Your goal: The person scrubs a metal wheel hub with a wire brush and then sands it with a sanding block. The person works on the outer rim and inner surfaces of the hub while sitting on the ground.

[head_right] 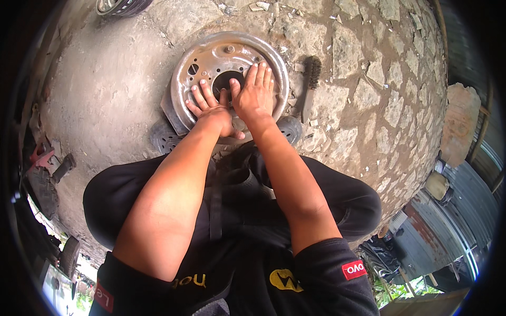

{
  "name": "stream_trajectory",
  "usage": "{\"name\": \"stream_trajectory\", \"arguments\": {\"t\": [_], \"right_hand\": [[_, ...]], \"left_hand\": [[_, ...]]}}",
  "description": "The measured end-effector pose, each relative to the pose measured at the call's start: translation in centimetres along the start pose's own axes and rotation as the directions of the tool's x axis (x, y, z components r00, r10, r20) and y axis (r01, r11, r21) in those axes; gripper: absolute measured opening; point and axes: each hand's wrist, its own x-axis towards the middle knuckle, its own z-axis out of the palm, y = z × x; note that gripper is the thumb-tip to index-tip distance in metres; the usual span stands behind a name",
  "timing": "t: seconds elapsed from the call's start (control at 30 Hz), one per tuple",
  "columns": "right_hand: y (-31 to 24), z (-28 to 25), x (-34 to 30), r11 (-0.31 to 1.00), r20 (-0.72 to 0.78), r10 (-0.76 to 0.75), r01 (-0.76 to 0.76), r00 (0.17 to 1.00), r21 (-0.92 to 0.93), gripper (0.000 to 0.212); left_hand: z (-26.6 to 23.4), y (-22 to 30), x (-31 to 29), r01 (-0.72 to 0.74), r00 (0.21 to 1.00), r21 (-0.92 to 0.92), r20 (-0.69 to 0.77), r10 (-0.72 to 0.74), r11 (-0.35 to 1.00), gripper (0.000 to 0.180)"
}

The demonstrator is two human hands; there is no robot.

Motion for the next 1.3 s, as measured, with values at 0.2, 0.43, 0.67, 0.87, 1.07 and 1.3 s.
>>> {"name": "stream_trajectory", "arguments": {"t": [0.2, 0.43, 0.67, 0.87, 1.07, 1.3], "right_hand": [[0.6, -1.1, 0.0, 0.999, 0.041, -0.027, 0.026, 0.999, 0.019, 0.08], [0.3, 0.4, -1.3, 0.997, 0.033, -0.044, 0.046, 0.998, -0.055, 0.081], [0.1, 1.1, -1.5, 0.999, -0.016, -0.022, 0.022, 1.0, -0.042, 0.083], [0.0, 0.2, 0.5, 0.999, -0.028, 0.018, -0.017, 0.999, 0.038, 0.081], [1.1, 0.8, -2.6, 0.997, 0.047, -0.039, 0.042, 0.998, -0.071, 0.083], [1.0, 0.6, -1.0, 0.996, -0.039, -0.041, 0.038, 0.998, -0.077, 0.082]], "left_hand": [[-0.5, 0.1, -0.4, 0.007, 1.0, -0.014, 0.03, -0.007, 1.0, 0.151], [-0.3, 0.1, -0.4, 0.027, 0.999, -0.006, -0.026, -0.027, 1.0, 0.148], [-0.2, 0.3, -0.3, 0.033, 0.999, 0.009, -0.02, -0.033, 0.999, 0.149], [-0.2, 0.4, 0.0, 0.02, 1.0, 0.021, 0.001, -0.02, 1.0, 0.15], [-0.6, 0.2, -0.6, 0.047, 0.999, 0.004, -0.006, -0.047, 0.999, 0.146], [0.0, -0.1, 0.0, -0.007, 1.0, -0.011, -0.015, 0.007, 1.0, 0.154]]}}
